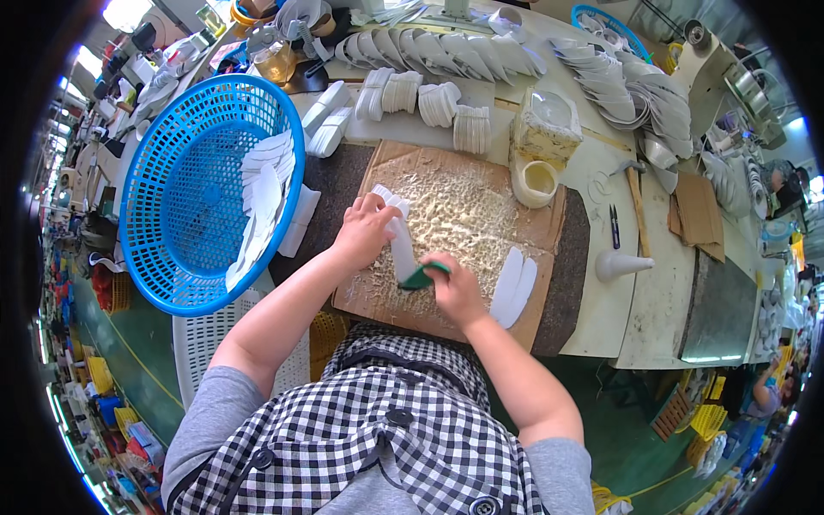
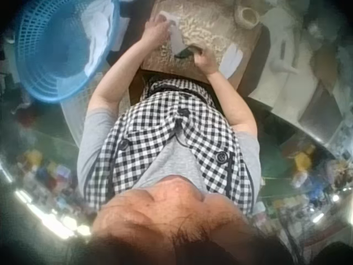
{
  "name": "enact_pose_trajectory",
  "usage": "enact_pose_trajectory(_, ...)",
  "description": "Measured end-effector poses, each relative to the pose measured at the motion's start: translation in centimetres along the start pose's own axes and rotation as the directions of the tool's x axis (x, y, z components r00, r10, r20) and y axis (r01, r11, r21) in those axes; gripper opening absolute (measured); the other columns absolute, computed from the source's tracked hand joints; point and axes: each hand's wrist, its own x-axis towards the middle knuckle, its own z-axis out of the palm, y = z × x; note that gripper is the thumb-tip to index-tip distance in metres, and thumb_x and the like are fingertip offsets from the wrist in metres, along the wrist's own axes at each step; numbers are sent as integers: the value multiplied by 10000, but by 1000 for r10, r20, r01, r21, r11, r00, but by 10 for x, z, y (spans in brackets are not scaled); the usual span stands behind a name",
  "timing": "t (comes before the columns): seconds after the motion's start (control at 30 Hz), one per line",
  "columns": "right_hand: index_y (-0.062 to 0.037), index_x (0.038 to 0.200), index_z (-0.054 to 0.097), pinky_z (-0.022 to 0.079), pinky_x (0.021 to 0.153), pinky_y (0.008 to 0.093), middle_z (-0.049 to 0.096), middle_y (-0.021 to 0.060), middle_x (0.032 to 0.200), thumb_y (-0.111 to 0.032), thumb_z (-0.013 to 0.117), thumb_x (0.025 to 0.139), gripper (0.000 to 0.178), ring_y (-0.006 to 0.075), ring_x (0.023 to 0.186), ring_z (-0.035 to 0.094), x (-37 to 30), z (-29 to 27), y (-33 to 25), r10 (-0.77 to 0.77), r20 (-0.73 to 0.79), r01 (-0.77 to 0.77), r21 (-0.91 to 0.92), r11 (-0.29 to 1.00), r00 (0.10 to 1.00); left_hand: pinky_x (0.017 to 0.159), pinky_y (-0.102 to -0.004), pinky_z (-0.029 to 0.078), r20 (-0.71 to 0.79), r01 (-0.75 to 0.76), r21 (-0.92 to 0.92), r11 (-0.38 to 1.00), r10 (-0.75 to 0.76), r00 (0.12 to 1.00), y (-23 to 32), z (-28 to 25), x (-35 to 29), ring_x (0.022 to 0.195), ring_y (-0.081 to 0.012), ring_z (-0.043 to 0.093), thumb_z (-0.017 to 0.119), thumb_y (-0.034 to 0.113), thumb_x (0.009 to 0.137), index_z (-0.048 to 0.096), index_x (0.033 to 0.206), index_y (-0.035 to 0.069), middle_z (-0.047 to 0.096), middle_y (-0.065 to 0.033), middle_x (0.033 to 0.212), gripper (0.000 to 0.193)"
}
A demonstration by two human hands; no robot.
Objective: Applying glue to white shoe components using a spreader tool.
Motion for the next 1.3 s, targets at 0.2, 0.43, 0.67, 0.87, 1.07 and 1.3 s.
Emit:
enact_pose_trajectory(0.2, -51, 1045, 590, 560, 704, 280, 625, 58, 992, -5, 607, 915, 140, 139, 857, 635, -61, -23, -2, 260, -204, -196, 289, 937, 944, 881, -453, 416, 36, 22, -34, 999, -21, 999, 2, -2, 17, 1068, -351, 531, 733, 97, 744, 537, 976, 79, 564, -150, 1040, 304)
enact_pose_trajectory(0.43, -25, 1145, 509, 598, 721, 318, 581, 94, 1043, -59, 579, 951, 209, 176, 898, 636, -103, -108, 9, 399, -524, -206, 389, 898, 753, 765, -417, 496, 42, -61, -337, 940, 80, 996, 90, -57, 16, 870, -349, 638, 616, 86, 849, 587, 1032, 39, 661, -163, 898, 191)
enact_pose_trajectory(0.67, 2, 1156, 498, 586, 752, 297, 566, 95, 1042, -97, 571, 964, 228, 183, 890, 636, -92, -124, 10, 374, -747, -108, 381, 918, 549, 914, -396, 436, 16, -650, 8, 760, 650, 760, 153, 39, -18, 1023, -251, 576, 557, 73, 790, 619, 1064, 78, 603, -84, 1055, 281)
enact_pose_trajectory(0.87, -2, 1118, 597, 540, 816, 289, 637, 111, 1092, 3, 559, 939, 183, 194, 952, 648, -43, -100, 19, 105, -643, -18, 140, 990, 759, 838, -366, 441, 209, -640, 60, 766, 617, 759, 156, 72, -40, 935, -225, 563, 563, 153, 798, 610, 989, 95, 550, -56, 933, 205)
enact_pose_trajectory(1.07, -66, 1054, 643, 522, 841, 334, 687, 103, 1012, 100, 551, 868, 266, 258, 959, 669, -92, -79, 27, -197, -342, 99, -284, 954, 919, 977, -412, 400, 254, -394, -26, 919, 387, 886, 113, 39, -49, 1109, -265, 541, 553, 116, 848, 617, 1139, 91, 602, -96, 1161, 299)
enact_pose_trajectory(1.3, -14, 1035, 643, 499, 800, 306, 672, 118, 1020, -55, 594, 931, 122, 174, 941, 629, -32, -105, -3, -31, -628, -48, -109, 993, 778, 1047, -427, 341, -4, -216, 398, 892, 237, 971, -9, 6, -75, 1297, -255, 426, 566, 75, 783, 541, 1278, 69, 490, -71, 1365, 496)
